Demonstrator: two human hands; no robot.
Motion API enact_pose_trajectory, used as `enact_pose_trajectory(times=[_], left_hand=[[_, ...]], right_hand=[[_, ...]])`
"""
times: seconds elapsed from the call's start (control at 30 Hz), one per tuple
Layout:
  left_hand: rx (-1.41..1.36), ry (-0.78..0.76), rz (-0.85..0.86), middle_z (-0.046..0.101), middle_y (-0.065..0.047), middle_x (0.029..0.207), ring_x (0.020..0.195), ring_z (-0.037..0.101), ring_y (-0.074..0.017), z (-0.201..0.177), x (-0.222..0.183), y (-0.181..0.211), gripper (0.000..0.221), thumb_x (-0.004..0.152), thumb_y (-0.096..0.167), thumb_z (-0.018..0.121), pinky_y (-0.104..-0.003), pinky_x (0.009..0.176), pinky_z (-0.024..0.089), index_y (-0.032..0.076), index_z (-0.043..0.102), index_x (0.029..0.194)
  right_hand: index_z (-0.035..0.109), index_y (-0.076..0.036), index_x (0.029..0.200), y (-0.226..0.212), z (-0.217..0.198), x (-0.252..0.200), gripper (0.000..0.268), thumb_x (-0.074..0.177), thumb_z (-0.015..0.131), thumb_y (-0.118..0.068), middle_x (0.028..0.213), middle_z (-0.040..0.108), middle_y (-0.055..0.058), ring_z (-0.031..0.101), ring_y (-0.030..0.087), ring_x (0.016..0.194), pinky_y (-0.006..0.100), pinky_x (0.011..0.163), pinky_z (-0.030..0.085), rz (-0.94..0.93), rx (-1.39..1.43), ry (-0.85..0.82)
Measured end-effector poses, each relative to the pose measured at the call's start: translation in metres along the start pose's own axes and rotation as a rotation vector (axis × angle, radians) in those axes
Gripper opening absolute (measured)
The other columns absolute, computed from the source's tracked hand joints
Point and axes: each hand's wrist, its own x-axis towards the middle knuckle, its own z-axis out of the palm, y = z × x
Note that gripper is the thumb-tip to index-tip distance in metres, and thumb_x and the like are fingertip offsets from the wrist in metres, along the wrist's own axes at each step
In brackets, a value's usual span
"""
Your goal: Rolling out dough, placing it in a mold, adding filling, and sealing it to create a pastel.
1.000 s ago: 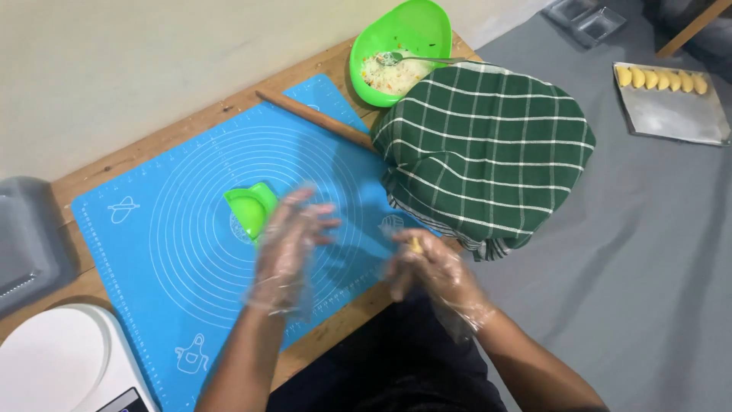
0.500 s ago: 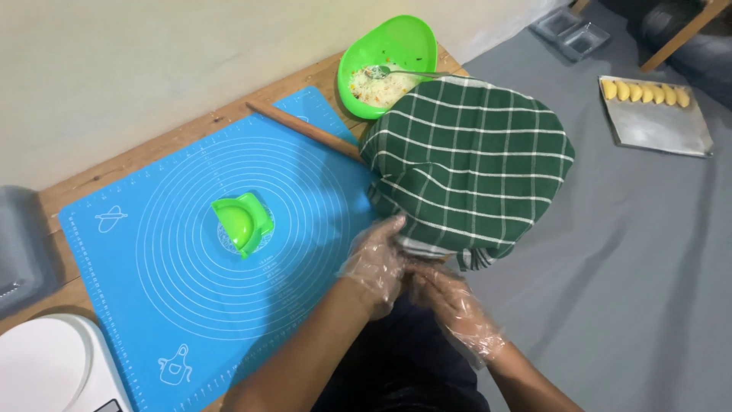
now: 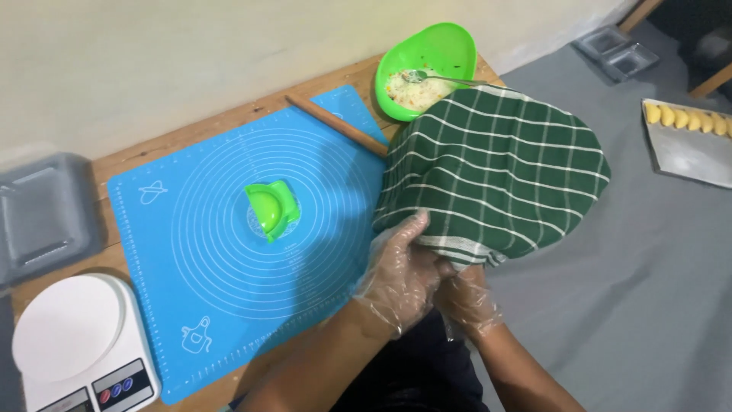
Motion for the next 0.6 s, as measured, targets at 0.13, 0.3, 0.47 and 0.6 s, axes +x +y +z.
enact_pose_trajectory(times=[0.13,0.3,0.47,0.6], left_hand=[[-1.128,0.585,-1.191,0.060,-0.012,0.088,0.073,0.068,-0.0307,0.016,0.045,0.056,0.027,0.086,0.022,0.082,-0.037,0.051,0.059,0.012,0.059,0.096],[-1.114,0.502,-1.290,0.055,-0.011,0.074,0.069,0.070,-0.0344,0.016,0.038,0.030,0.031,0.088,0.033,0.081,-0.042,0.067,0.064,0.015,0.056,0.086],[-1.136,0.417,-1.295,0.054,-0.012,0.076,0.076,0.072,-0.0381,0.025,0.033,0.026,0.029,0.090,0.031,0.080,-0.046,0.074,0.063,0.013,0.057,0.088],[-1.234,0.364,-1.225,0.056,-0.017,0.079,0.081,0.072,-0.0412,0.030,0.027,0.040,0.031,0.090,0.023,0.080,-0.054,0.081,0.063,0.009,0.053,0.092]], right_hand=[[0.051,0.005,0.137,0.025,-0.019,0.004,0.047,0.099,0.053,-0.024,0.124,0.060,0.018,0.058,0.027,0.107,0.035,0.093,0.044,0.493,1.036,-0.277],[0.061,0.012,0.122,0.060,-0.050,0.006,0.032,0.106,0.051,-0.013,0.092,0.065,0.011,0.061,0.015,0.070,0.018,0.055,0.046,1.269,2.615,-0.663],[0.061,0.012,0.122,0.044,-0.047,0.006,0.032,0.105,0.052,-0.013,0.094,0.065,0.012,0.061,0.018,0.074,0.021,0.059,0.045,1.334,2.685,-0.639],[0.062,0.012,0.122,0.025,-0.044,0.005,0.032,0.103,0.053,-0.013,0.096,0.065,0.013,0.061,0.020,0.077,0.024,0.063,0.045,1.385,2.744,-0.611]])
